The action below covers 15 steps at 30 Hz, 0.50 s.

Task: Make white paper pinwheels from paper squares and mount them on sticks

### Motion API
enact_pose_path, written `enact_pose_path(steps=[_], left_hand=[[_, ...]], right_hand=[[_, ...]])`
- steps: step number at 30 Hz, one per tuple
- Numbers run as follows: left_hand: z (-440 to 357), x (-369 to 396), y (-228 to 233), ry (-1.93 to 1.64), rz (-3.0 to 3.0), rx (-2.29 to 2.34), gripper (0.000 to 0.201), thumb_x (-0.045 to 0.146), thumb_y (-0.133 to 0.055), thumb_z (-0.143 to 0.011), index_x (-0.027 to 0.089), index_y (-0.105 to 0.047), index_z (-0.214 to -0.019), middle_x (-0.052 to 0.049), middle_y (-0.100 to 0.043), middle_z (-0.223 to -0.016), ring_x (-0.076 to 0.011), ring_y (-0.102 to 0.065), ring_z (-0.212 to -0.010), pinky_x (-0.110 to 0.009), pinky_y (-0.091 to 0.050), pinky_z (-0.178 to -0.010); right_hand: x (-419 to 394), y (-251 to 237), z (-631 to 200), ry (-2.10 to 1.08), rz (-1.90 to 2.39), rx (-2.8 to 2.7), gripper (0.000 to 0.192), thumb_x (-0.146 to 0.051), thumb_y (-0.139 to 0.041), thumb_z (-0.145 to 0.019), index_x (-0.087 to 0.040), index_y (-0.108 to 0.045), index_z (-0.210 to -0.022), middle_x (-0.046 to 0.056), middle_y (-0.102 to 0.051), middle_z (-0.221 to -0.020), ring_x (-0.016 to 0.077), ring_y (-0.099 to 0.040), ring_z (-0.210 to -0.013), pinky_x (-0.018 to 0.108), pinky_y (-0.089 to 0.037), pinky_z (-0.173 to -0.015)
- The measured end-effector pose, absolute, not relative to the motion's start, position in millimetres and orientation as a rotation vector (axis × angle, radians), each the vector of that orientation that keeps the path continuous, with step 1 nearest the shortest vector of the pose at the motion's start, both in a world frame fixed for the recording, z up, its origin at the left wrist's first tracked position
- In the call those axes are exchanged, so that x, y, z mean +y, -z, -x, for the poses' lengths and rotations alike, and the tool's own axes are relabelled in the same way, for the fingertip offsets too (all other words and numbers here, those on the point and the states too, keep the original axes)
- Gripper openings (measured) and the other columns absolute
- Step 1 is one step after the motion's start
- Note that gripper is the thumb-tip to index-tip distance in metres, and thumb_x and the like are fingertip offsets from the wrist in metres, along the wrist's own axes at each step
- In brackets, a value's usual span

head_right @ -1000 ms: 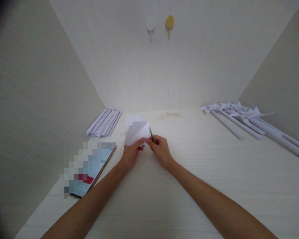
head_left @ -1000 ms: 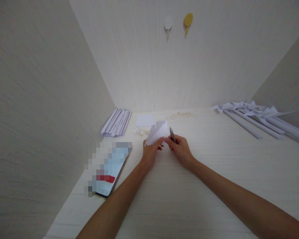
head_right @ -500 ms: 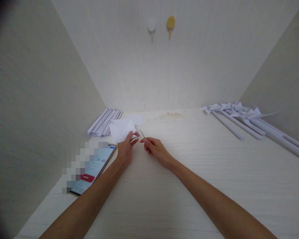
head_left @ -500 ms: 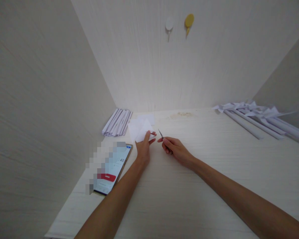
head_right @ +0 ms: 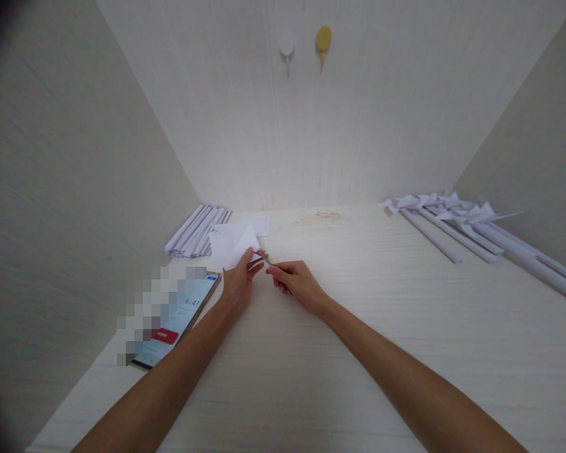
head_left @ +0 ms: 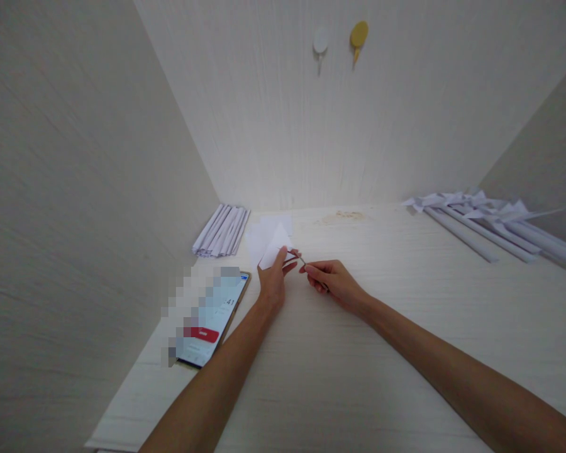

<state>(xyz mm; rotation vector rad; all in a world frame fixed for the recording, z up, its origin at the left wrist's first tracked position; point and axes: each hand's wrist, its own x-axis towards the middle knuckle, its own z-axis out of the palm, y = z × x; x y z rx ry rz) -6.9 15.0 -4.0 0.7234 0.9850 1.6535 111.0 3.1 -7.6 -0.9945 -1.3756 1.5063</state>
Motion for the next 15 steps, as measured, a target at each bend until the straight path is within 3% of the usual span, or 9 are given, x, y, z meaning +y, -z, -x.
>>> enact_pose_path(steps=[10, 15], left_hand=[[6.4, 15.0, 2.7, -1.621, -0.718, 1.010, 0.018, 0.025, -0.063, -0.057, 0.013, -0.059, -0.070, -0.001, -0.063, -0.063, -0.0126, -0.060, -0.058, -0.022, -0.044, -0.050], [7.1, 15.5, 2.9, -1.624, -0.751, 1.011, 0.018, 0.027, -0.063, -0.057, 0.014, -0.059, -0.069, 0.000, -0.062, -0.061, -0.0119, -0.059, -0.057, -0.020, -0.043, -0.048]], right_hand=[[4.2, 8.5, -112.1, -1.538, 0.992, -1.339, 0.025, -0.037, -0.056, -0.065, -0.013, -0.058, -0.057, -0.005, -0.044, -0.044, 0.0036, -0.030, -0.036, 0.021, -0.017, -0.038], [3.9, 7.3, -112.6, -1.538, 0.989, -1.347, 0.027, -0.036, -0.056, -0.065, -0.013, -0.055, -0.051, -0.005, -0.044, -0.043, 0.0032, -0.030, -0.036, 0.021, -0.017, -0.038]])
